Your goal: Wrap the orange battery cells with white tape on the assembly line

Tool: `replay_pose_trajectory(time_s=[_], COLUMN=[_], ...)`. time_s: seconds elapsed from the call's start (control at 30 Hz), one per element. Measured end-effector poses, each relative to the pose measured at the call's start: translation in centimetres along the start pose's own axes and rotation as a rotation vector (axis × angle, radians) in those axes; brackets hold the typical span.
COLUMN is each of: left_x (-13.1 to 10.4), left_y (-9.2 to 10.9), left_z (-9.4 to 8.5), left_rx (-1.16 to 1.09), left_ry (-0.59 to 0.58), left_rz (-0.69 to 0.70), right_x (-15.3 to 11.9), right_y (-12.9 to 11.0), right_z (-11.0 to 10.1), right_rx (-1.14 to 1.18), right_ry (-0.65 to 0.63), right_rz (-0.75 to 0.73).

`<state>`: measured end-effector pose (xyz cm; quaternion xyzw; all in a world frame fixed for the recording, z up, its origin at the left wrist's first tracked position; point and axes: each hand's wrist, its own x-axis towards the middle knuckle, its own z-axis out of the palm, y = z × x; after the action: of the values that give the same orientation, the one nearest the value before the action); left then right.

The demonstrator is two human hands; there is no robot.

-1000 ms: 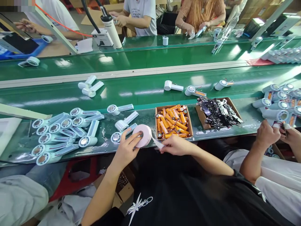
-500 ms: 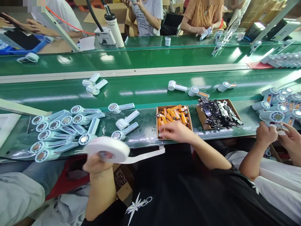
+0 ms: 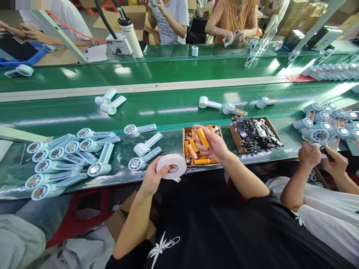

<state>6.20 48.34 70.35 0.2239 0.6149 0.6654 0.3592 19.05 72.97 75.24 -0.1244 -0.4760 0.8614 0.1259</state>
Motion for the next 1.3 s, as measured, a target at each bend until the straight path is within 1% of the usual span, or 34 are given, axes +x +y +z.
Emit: replay_pose_trajectory(time_s=[0.07,0.13,0.2,0.27,0.3,0.37,0.47,0.6,0.67,0.77,0.83,0.87,0.9,0.93,1.0,1.03,1.07,1.1,1.13,1.17,1.2,1.23,1.27,1.3], left_x=[-0.1,-0.1,-0.1,-0.3,-0.4,-0.5,-0.7,-0.8,-0.9,-0.9,-0.8,-0.7,-0.7,-0.7,-0.9,-1.1,-1.4,-1.7,-1.9,-2.0,-1.8,-1.2,-0.3,0.9], left_y=[0.0,0.2,0.4,0.7,0.9,1.3,1.6,1.8,1.9,2.0,1.9,1.8,1.5,1.1,0.1,-0.4,-0.8,-1.1,-1.2,-1.1,-0.9,-0.4,0.1,0.7], left_z=[0.3,0.5,0.6,0.8,0.9,1.1,1.5,1.7,1.7,1.4,1.5,1.7,2.0,2.5,3.4,3.9,4.2,4.4,4.5,4.5,4.5,4.6,4.9,5.3], left_rx=[0.072,0.152,0.235,0.306,0.335,0.38,0.427,0.454,0.466,0.481,0.468,0.434,0.367,0.272,0.05,-0.044,-0.104,-0.124,-0.113,-0.079,-0.025,0.049,0.136,0.229], left_ry=[-0.015,-0.034,-0.047,-0.059,-0.066,-0.076,-0.077,-0.077,-0.079,-0.046,-0.018,0.002,0.037,0.088,0.215,0.258,0.272,0.25,0.203,0.141,0.071,0.006,-0.05,-0.095], left_rz=[-0.002,-0.004,-0.001,0.006,0.01,0.018,0.025,0.035,0.065,0.099,0.1,0.107,0.126,0.149,0.196,0.209,0.202,0.172,0.125,0.069,0.012,-0.03,-0.042,-0.022], right_x=[-1.5,-2.4,-2.9,-3.3,-3.5,-4.0,-4.8,-5.3,-5.3,-5.0,-4.8,-4.8,-4.9,-5.0,-5.2,-5.3,-5.3,-5.2,-5.0,-4.8,-4.4,-4.0,-3.6,-3.2], right_y=[0.6,1.1,1.4,1.4,1.4,1.4,1.8,2.8,3.1,2.9,3.2,3.7,4.4,5.3,7.1,7.6,7.5,6.8,5.5,3.8,1.9,0.1,-1.4,-2.4], right_z=[0.7,0.9,0.7,0.3,0.2,0.0,0.1,0.6,0.9,1.0,1.1,1.2,1.4,1.7,2.4,2.6,2.6,2.3,1.8,1.1,0.2,-0.6,-1.3,-1.7], right_rx=[0.036,-0.04,-0.23,-0.49,-0.604,-0.739,-0.811,-0.889,-0.922,-0.96,-0.957,-0.917,-0.836,-0.718,-0.425,-0.299,-0.211,-0.163,-0.143,-0.142,-0.151,-0.159,-0.175,-0.197], right_ry=[-0.082,-0.104,-0.108,-0.118,-0.124,-0.131,-0.145,-0.133,-0.173,-0.28,-0.307,-0.288,-0.236,-0.152,0.057,0.129,0.182,0.224,0.272,0.336,0.423,0.512,0.567,0.579], right_rz=[0.086,0.08,-0.015,-0.138,-0.172,-0.177,-0.162,-0.235,-0.223,-0.167,-0.13,-0.11,-0.097,-0.096,-0.121,-0.128,-0.134,-0.15,-0.197,-0.282,-0.399,-0.542,-0.627,-0.653])
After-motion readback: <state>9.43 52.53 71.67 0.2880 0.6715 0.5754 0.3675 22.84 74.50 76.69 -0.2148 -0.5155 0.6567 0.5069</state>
